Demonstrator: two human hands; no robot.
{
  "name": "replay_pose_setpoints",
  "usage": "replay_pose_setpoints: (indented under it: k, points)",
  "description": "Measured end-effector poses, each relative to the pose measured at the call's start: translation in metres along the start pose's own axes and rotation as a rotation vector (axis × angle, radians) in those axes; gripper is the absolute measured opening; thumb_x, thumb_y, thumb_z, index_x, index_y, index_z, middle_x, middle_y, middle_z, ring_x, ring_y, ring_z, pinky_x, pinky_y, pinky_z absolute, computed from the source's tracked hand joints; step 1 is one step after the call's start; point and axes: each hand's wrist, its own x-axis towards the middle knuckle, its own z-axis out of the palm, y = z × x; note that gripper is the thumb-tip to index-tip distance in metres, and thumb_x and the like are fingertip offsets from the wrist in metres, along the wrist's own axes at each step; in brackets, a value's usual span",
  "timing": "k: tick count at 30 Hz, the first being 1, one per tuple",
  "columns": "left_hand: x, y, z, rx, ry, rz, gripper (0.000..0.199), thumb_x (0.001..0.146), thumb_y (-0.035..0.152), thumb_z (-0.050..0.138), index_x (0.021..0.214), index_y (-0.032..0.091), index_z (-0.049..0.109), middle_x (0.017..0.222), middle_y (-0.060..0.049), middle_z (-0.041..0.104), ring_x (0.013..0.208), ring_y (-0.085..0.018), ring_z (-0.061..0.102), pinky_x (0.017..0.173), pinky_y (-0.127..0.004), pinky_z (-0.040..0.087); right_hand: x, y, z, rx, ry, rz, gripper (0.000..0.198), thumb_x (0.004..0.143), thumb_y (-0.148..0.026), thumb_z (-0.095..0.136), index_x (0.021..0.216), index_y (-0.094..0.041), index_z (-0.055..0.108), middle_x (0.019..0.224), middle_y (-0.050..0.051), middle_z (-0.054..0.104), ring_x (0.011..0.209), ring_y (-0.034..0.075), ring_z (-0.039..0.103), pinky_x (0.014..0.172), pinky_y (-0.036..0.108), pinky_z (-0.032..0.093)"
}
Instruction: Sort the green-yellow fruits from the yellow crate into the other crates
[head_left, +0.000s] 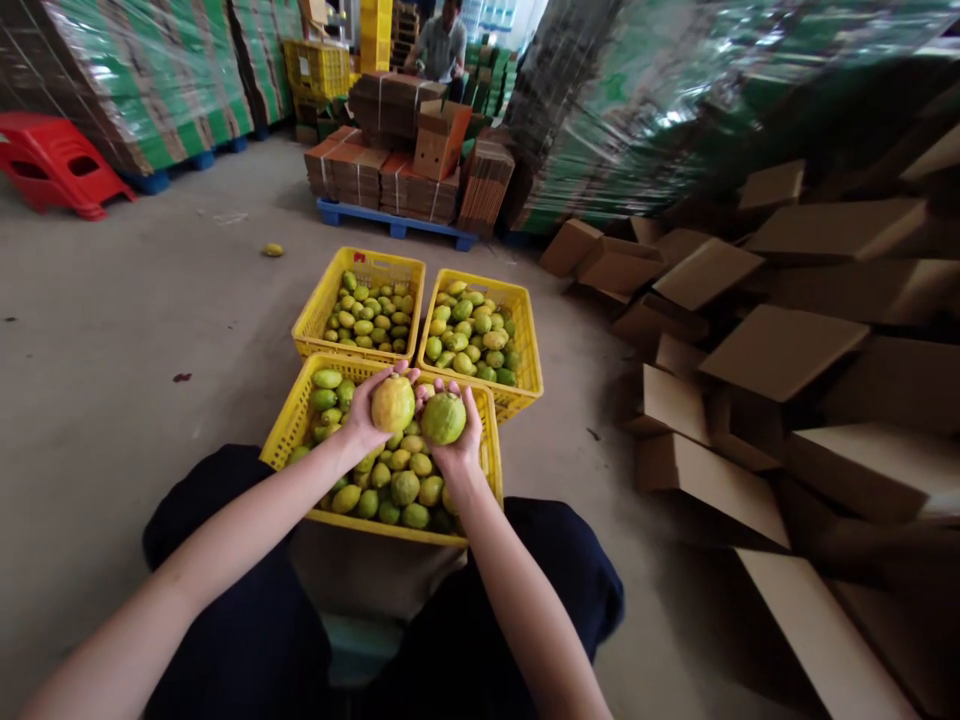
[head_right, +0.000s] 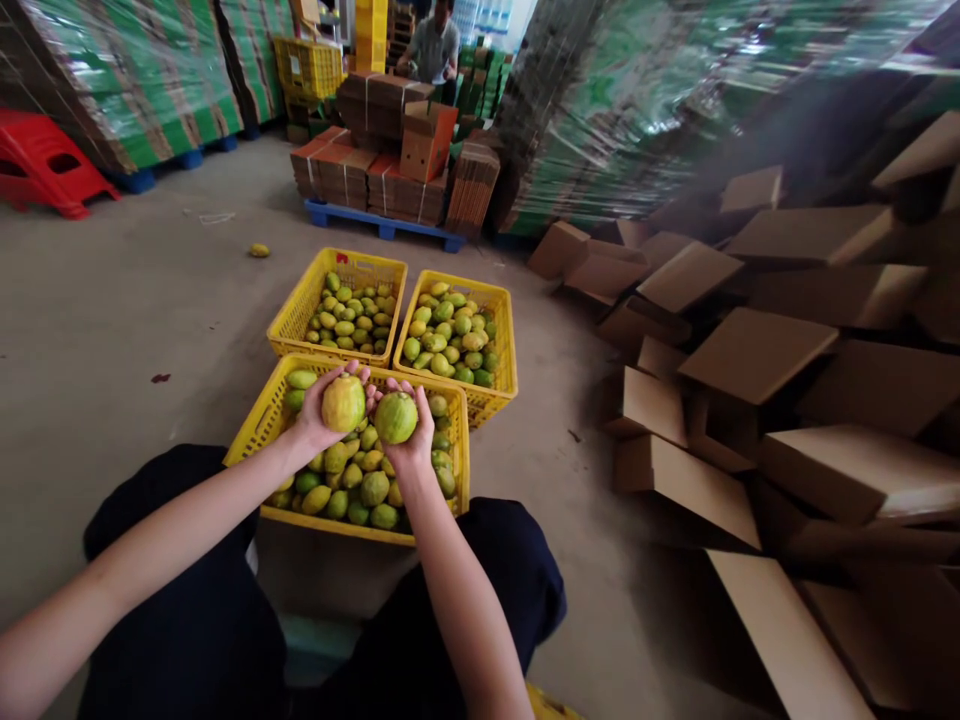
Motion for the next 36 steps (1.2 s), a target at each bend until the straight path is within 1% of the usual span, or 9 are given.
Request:
replay_pose_setpoints:
  k: [5, 11, 17, 23, 25, 28, 30, 33, 36]
  points:
    - [-0.004, -0.003, 0.004, -0.010, 0.008, -0.060, 0.023, 0.092, 0.020, 0.046, 0.079, 0.015, 0.065, 0.076, -0.005, 0.072, 0.066, -0.016, 0.069, 0.067, -0.030, 0.059, 0.000, -0.002, 0.001, 0.056, -0.024, 0.041, 0.028, 0.076, -0.049, 0.065, 0.090, -0.025, 0.064, 0.094, 0.002, 0.072, 0.096, 0.024, 0.068, 0.089, 0.042, 0.057]
    - [-0.003, 0.001, 0.002, -0.044, 0.047, -0.029, 0.024, 0.091, 0.021, 0.045, 0.100, 0.016, 0.067, 0.076, -0.004, 0.073, 0.064, -0.017, 0.070, 0.059, -0.027, 0.057, -0.003, -0.004, 0.004, 0.062, 0.015, 0.067, 0.030, 0.074, -0.043, 0.057, 0.094, -0.023, 0.065, 0.099, 0.004, 0.073, 0.104, 0.026, 0.066, 0.093, 0.047, 0.055]
    - [-0.001, 0.000, -0.006, -0.063, 0.037, -0.031, 0.042, 0.087, 0.019, 0.044, 0.123, 0.013, 0.063, 0.090, -0.008, 0.076, 0.073, -0.019, 0.072, 0.068, -0.031, 0.059, -0.001, -0.004, 0.001, 0.042, 0.015, 0.058, 0.039, 0.068, -0.036, 0.053, 0.102, -0.022, 0.066, 0.096, 0.005, 0.073, 0.097, 0.026, 0.067, 0.090, 0.046, 0.055]
    - [0.003, -0.001, -0.007, -0.118, 0.096, 0.019, 0.044, 0.083, 0.020, 0.044, 0.121, 0.012, 0.064, 0.095, -0.010, 0.075, 0.083, -0.022, 0.073, 0.079, -0.036, 0.060, -0.001, -0.002, -0.002, 0.031, 0.037, 0.072, 0.035, 0.068, -0.039, 0.055, 0.097, -0.022, 0.065, 0.098, 0.005, 0.073, 0.093, 0.025, 0.068, 0.088, 0.043, 0.056]
    - [0.005, -0.001, -0.010, -0.122, 0.189, 0.063, 0.037, 0.085, 0.023, 0.044, 0.114, 0.012, 0.065, 0.092, -0.011, 0.073, 0.082, -0.022, 0.072, 0.078, -0.037, 0.061, 0.003, 0.001, -0.007, -0.013, 0.103, 0.144, 0.034, 0.068, -0.040, 0.054, 0.095, -0.022, 0.064, 0.096, 0.006, 0.073, 0.092, 0.025, 0.068, 0.084, 0.043, 0.057]
    - [0.008, 0.000, -0.018, -0.091, 0.438, 0.137, 0.024, 0.088, 0.026, 0.045, 0.102, 0.017, 0.062, 0.083, -0.006, 0.068, 0.075, -0.021, 0.071, 0.071, -0.037, 0.062, 0.009, 0.013, -0.018, -0.163, 0.196, 0.353, 0.029, 0.069, -0.040, 0.053, 0.089, -0.021, 0.062, 0.085, 0.007, 0.072, 0.084, 0.026, 0.070, 0.076, 0.043, 0.059]
    - [0.009, 0.003, -0.025, -0.065, 0.541, 0.193, 0.017, 0.088, 0.027, 0.046, 0.097, 0.021, 0.059, 0.079, -0.003, 0.065, 0.072, -0.019, 0.069, 0.068, -0.035, 0.062, 0.012, 0.026, -0.027, -0.264, 0.224, 0.484, 0.022, 0.071, -0.038, 0.054, 0.082, -0.021, 0.059, 0.075, 0.006, 0.069, 0.076, 0.025, 0.070, 0.070, 0.043, 0.059]
    - [0.008, 0.012, -0.033, -0.045, 0.537, 0.233, 0.013, 0.088, 0.028, 0.045, 0.091, 0.023, 0.056, 0.079, -0.002, 0.062, 0.073, -0.018, 0.067, 0.066, -0.034, 0.061, 0.005, 0.052, -0.041, -0.376, 0.242, 0.612, 0.013, 0.073, -0.035, 0.056, 0.074, -0.022, 0.055, 0.063, 0.002, 0.063, 0.064, 0.022, 0.067, 0.063, 0.041, 0.058]
    - [0.004, 0.029, -0.033, -0.085, 0.472, 0.173, 0.010, 0.088, 0.027, 0.046, 0.088, 0.023, 0.055, 0.078, -0.003, 0.061, 0.073, -0.018, 0.066, 0.064, -0.033, 0.061, -0.017, 0.078, -0.052, -0.472, 0.237, 0.719, 0.010, 0.072, -0.033, 0.060, 0.072, -0.024, 0.055, 0.058, -0.001, 0.059, 0.058, 0.022, 0.065, 0.058, 0.041, 0.056]
